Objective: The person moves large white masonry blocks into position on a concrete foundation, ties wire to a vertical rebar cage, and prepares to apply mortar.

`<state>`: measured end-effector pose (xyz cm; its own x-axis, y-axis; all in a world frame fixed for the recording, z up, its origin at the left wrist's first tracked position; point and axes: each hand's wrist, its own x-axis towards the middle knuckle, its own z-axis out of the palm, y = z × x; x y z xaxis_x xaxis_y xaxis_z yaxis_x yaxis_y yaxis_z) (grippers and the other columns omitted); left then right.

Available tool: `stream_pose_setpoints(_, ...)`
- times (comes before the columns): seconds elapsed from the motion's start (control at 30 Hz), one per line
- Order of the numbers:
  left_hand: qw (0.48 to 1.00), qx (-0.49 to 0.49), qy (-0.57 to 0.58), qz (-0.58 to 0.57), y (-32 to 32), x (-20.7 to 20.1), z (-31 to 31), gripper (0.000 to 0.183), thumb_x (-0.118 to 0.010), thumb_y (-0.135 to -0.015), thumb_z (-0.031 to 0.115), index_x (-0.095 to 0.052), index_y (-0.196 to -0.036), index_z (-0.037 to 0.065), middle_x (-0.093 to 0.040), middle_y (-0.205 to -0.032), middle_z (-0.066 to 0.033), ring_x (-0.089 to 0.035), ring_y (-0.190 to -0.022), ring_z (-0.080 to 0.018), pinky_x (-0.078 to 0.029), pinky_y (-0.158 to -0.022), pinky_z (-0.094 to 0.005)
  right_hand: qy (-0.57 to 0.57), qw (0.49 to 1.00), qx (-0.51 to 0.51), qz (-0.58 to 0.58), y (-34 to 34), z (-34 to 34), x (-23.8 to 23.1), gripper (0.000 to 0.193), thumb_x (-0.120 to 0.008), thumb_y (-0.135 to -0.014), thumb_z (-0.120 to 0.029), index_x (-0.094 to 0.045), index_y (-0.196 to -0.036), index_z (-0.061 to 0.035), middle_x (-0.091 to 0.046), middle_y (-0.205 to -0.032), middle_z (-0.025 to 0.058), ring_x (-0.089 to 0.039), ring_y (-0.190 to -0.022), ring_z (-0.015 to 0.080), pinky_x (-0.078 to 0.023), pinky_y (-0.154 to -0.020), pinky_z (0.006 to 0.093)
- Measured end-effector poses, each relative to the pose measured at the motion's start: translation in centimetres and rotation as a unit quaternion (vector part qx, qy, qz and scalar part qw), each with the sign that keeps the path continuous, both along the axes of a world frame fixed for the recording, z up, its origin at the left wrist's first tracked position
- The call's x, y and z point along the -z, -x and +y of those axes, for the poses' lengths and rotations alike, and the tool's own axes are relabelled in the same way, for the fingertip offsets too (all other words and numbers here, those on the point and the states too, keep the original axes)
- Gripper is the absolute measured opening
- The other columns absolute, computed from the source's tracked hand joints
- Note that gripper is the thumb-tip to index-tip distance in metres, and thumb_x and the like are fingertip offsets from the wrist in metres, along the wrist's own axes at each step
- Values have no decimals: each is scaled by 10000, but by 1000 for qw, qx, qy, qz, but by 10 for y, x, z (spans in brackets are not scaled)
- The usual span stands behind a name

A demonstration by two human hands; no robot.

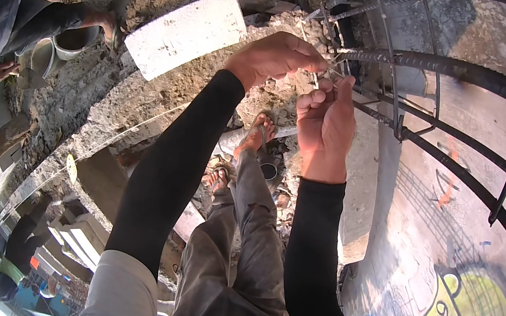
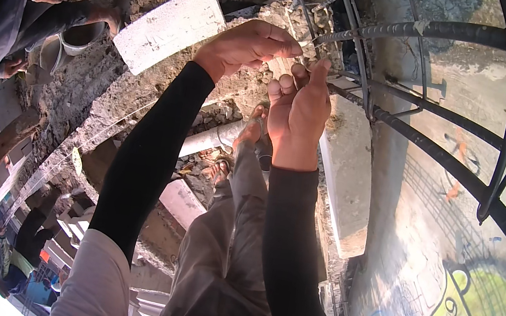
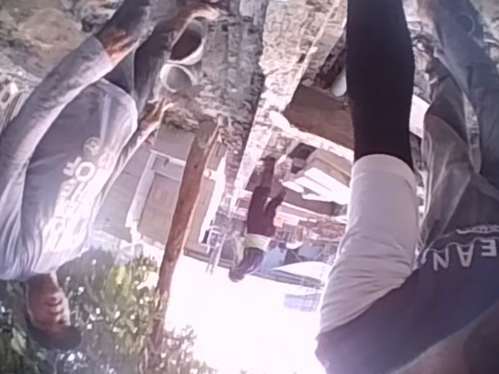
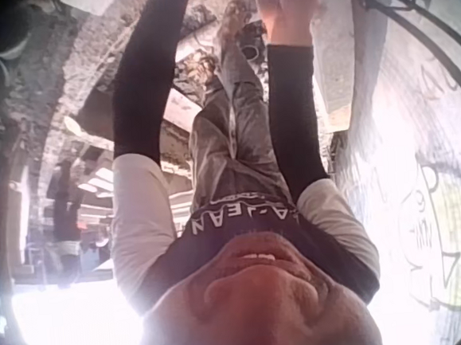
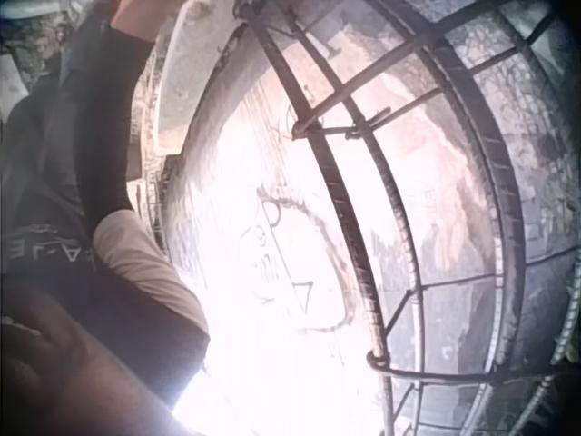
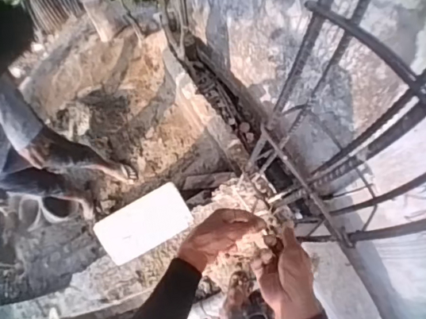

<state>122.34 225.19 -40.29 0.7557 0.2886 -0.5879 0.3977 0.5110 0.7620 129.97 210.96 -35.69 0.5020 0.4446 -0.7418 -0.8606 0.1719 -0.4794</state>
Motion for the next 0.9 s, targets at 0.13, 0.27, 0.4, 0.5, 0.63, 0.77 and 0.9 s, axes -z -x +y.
stream_pose_setpoints(0.13, 966, -48, -238, -90, -10, 21, -4, 355, -793, -927, 361, -798, -1110, 57, -721, -867, -22, -603, -723, -123, -498, -668, -300, -100, 995, 16, 16, 2, 7, -3, 168, -589, -1083, -304, -629, -1000, -163, -659, -870, -16, -639, -746, 86, -538, -661, 279)
stream_pose_setpoints(0.27, 934, -110, -341, 13, 0, 29, 1, 324, -806, -901, 343, -807, -1063, 62, -750, -869, -104, -667, -774, -150, -535, -735, -327, -82, 993, 86, 21, -6, 8, -8, 207, -555, -1097, -374, -567, -1049, -173, -606, -897, -27, -563, -726, 90, -495, -649, 272)
stream_pose_setpoints(0.4, 924, -131, -352, 71, -8, 14, -19, 211, -760, -899, 276, -811, -977, 86, -696, -679, -112, -659, -603, -172, -516, -618, -373, -145, 987, 67, -11, -5, -11, -19, 166, -582, -1085, -284, -623, -996, -149, -659, -914, -6, -627, -743, 108, -545, -676, 287)
stream_pose_setpoints(0.5, 910, -168, -371, 76, -16, 9, -20, 257, -744, -943, 308, -792, -1043, 76, -559, -572, -53, -490, -537, -111, -435, -559, -336, -140, 989, 36, -27, 7, -24, -15, 145, -581, -1088, -273, -620, -1025, -149, -652, -940, -5, -610, -729, 105, -539, -671, 293)
stream_pose_setpoints(0.63, 905, -171, -381, 76, -7, 7, -34, 219, -693, -972, 241, -784, -1082, 75, -551, -574, -59, -468, -520, -112, -411, -531, -331, -24, 995, -24, -94, 28, -41, -24, 183, -590, -1084, -326, -556, -1041, -152, -588, -881, -5, -572, -696, 113, -516, -665, 291)
stream_pose_setpoints(0.77, 887, -203, -415, -8, -12, 3, -51, 212, -608, -998, 122, -779, -1119, 86, -549, -577, -67, -472, -500, -129, -420, -524, -352, -25, 993, -51, -106, 0, -53, -10, 233, -596, -1078, -340, -576, -1099, -109, -640, -979, 26, -639, -744, 136, -547, -692, 313)
stream_pose_setpoints(0.9, 875, -136, -465, 20, -10, 1, -47, 209, -606, -991, 106, -773, -1111, 73, -560, -583, -91, -493, -498, -160, -435, -538, -364, 47, 969, -138, -199, 19, -39, -17, 268, -606, -1073, -333, -613, -1102, -66, -649, -1075, 77, -660, -800, 169, -550, -765, 327)
